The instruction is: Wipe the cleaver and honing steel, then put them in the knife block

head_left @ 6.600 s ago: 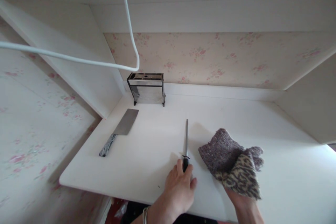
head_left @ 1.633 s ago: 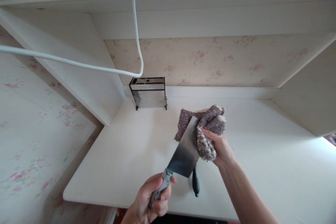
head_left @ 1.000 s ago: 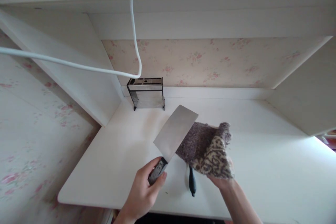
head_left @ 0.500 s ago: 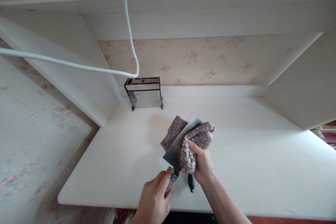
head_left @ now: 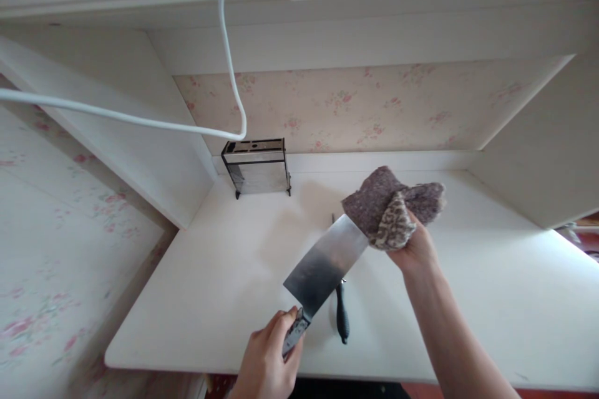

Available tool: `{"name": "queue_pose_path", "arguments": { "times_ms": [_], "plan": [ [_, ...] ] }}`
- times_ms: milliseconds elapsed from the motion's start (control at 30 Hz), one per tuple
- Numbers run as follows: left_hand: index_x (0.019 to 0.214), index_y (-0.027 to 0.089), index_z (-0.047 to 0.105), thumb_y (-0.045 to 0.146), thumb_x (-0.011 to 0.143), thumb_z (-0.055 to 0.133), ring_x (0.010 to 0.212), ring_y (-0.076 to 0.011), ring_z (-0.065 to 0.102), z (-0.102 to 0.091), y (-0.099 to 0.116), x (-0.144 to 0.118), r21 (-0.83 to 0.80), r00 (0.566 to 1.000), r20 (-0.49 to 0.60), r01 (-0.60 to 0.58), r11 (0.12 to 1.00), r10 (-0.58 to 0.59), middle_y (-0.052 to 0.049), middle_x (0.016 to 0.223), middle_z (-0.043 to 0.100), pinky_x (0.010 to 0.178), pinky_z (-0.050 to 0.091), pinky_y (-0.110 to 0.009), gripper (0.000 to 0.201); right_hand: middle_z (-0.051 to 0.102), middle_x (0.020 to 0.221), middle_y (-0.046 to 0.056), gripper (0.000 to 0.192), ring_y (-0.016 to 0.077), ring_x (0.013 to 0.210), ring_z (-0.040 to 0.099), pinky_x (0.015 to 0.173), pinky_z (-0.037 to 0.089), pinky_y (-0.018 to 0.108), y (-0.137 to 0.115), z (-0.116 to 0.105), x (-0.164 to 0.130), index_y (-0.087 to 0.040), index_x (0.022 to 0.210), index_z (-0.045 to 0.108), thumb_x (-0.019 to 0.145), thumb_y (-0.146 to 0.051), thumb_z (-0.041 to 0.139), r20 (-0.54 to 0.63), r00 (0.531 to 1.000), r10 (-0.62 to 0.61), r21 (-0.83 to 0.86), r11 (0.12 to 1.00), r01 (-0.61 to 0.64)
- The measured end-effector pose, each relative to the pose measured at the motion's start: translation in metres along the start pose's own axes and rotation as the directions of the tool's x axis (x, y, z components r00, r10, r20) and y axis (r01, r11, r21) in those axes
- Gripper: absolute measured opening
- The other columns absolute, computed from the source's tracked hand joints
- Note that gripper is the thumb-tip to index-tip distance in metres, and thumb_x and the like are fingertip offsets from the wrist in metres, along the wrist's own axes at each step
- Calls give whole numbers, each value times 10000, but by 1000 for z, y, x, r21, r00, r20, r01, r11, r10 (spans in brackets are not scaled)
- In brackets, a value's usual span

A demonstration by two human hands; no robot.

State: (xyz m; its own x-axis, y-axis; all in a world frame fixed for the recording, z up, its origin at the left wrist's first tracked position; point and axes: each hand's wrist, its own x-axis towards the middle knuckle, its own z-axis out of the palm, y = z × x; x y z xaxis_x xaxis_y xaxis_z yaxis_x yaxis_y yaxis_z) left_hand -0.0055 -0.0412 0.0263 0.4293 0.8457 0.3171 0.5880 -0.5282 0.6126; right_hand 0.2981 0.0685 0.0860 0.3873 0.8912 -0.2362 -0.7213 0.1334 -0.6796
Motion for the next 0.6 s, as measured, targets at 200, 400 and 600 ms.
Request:
{"name": "queue_pose_path", "arguments": {
  "times_ms": [200,400,600],
  "plan": [
    [1166,201,504,219,899,521,783,-163,700,9,2,8,-24,992,-96,84,996,-86,-60,892,689,692,556,-215,268,715,1032,3,204,230,1009,651,846,547,418,-2,-32,-10,-280,913,703,745,-395,691,-38,995,96,54,994,-94],
    [1183,180,505,197,894,527,853,-197,704,23,7,31,112,980,-193,68,991,-46,-81,959,692,741,566,-256,291,721,999,32,301,246,978,659,822,554,404,57,-28,-66,-247,859,706,678,-484,747,90,944,316,33,947,-320],
    [1206,174,487,152,883,509,729,-198,708,35,14,35,213,992,-127,12,977,15,-69,922,694,610,559,-264,324,723,883,48,359,199,755,681,723,561,325,88,10,-90,-174,955,681,651,-306,818,120,924,363,-33,932,-362]
  ]
}}
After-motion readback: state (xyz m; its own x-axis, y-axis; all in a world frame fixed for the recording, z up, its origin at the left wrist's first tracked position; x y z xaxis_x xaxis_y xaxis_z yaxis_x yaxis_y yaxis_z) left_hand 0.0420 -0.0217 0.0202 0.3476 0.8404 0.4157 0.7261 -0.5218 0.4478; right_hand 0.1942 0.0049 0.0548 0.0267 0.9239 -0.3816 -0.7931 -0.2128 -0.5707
